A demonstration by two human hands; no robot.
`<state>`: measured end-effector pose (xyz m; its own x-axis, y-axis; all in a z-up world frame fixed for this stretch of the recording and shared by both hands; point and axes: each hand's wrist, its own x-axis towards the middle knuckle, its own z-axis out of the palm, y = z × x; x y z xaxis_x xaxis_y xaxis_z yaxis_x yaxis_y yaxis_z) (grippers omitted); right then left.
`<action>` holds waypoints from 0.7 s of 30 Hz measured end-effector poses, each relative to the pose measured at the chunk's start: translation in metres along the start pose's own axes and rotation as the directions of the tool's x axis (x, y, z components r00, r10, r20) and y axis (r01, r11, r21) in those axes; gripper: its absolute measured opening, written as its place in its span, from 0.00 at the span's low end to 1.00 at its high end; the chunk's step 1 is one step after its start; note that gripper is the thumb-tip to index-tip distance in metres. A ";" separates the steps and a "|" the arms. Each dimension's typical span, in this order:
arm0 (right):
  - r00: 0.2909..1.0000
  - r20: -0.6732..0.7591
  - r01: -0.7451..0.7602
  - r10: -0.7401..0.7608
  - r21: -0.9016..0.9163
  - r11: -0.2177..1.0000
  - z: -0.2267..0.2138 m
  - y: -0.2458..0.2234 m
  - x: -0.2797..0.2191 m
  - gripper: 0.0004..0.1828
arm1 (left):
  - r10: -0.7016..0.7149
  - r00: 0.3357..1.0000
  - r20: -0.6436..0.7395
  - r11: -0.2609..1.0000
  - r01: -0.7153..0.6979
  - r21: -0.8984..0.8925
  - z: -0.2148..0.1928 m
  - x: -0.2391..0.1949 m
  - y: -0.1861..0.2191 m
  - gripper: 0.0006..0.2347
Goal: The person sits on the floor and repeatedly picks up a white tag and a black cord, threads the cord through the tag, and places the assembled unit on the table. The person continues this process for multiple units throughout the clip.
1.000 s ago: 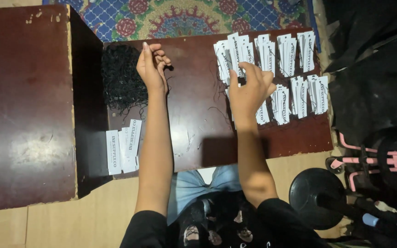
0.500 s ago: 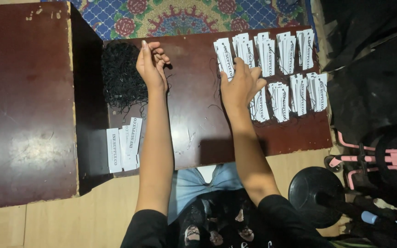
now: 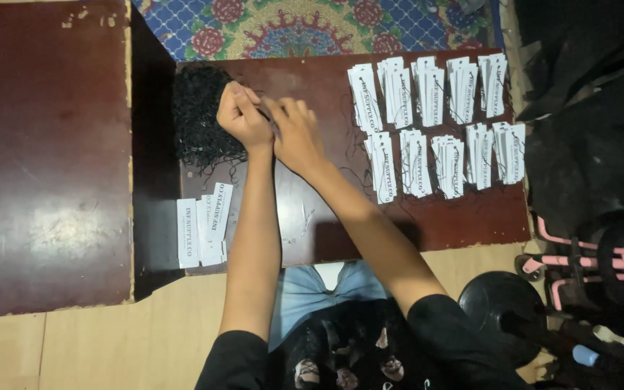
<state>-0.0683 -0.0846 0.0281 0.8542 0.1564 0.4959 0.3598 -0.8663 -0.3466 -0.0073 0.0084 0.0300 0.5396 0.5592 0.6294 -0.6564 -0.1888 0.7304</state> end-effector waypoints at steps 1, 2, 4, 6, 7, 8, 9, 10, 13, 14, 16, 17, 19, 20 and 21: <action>0.997 0.078 0.009 -0.009 -0.009 1.000 0.001 -0.005 0.004 0.30 | 0.005 1.000 -0.015 1.000 -0.004 0.027 -0.002 0.000 -0.001 0.23; 0.987 0.159 0.018 -0.015 -0.018 1.000 0.000 -0.010 0.005 0.33 | 0.006 1.000 -0.031 0.998 -0.004 0.056 -0.004 -0.002 -0.002 0.23; 0.992 0.117 0.038 -0.043 0.043 0.998 0.017 0.001 0.002 0.23 | -0.011 0.998 -0.061 0.998 0.014 0.059 -0.007 0.001 -0.007 0.23; 0.996 0.067 0.058 -0.065 0.099 0.993 0.027 0.011 -0.001 0.12 | -0.027 0.996 -0.088 0.998 0.032 0.056 -0.007 0.000 -0.009 0.23; 0.997 0.061 0.038 -0.046 0.130 0.991 0.030 0.015 -0.001 0.07 | -0.028 0.997 -0.075 0.999 0.031 0.039 -0.006 0.000 -0.007 0.23; 0.998 0.058 0.013 -0.023 0.163 0.986 0.033 0.017 -0.004 0.03 | -0.033 0.998 -0.057 0.999 0.034 0.026 -0.007 -0.002 -0.005 0.23; 0.998 0.057 0.006 -0.016 0.167 0.986 0.031 0.017 -0.003 0.03 | -0.033 0.998 -0.049 0.999 0.035 0.029 -0.007 -0.004 -0.009 0.23; 0.999 0.024 -0.031 0.026 0.264 0.964 0.028 0.018 -0.003 0.05 | -0.033 0.999 0.001 0.999 0.033 0.003 -0.006 -0.007 -0.013 0.22; 0.992 -0.034 -0.094 0.120 0.424 0.901 0.031 0.026 -0.001 0.09 | -0.013 0.990 0.137 0.999 0.020 -0.049 0.000 -0.008 -0.008 0.22; 0.985 -0.057 -0.114 0.162 0.488 0.865 0.034 0.028 0.000 0.11 | 0.012 0.977 0.213 0.997 0.004 -0.075 0.002 -0.005 -0.003 0.22; 0.971 -0.088 -0.142 0.222 0.535 0.833 0.039 0.030 0.000 0.12 | 0.033 0.963 0.269 0.998 -0.020 -0.053 0.003 -0.006 0.005 0.21; 0.953 -0.116 -0.164 0.280 0.579 0.798 0.041 0.031 0.000 0.13 | 0.053 0.945 0.322 0.998 -0.044 -0.035 0.003 -0.006 0.009 0.21; 0.927 -0.066 -0.228 0.369 0.681 0.696 0.035 0.034 0.001 0.12 | 0.028 0.926 0.377 1.000 -0.025 -0.013 0.001 -0.006 0.007 0.21; 0.897 -0.007 -0.280 0.443 0.766 0.579 0.032 0.036 0.003 0.12 | 0.004 0.905 0.426 1.000 -0.009 0.009 0.000 -0.005 0.006 0.21; 0.895 -0.008 -0.281 0.447 0.767 0.577 0.032 0.037 0.004 0.12 | 0.004 0.903 0.430 1.000 -0.009 0.008 -0.001 -0.006 0.006 0.21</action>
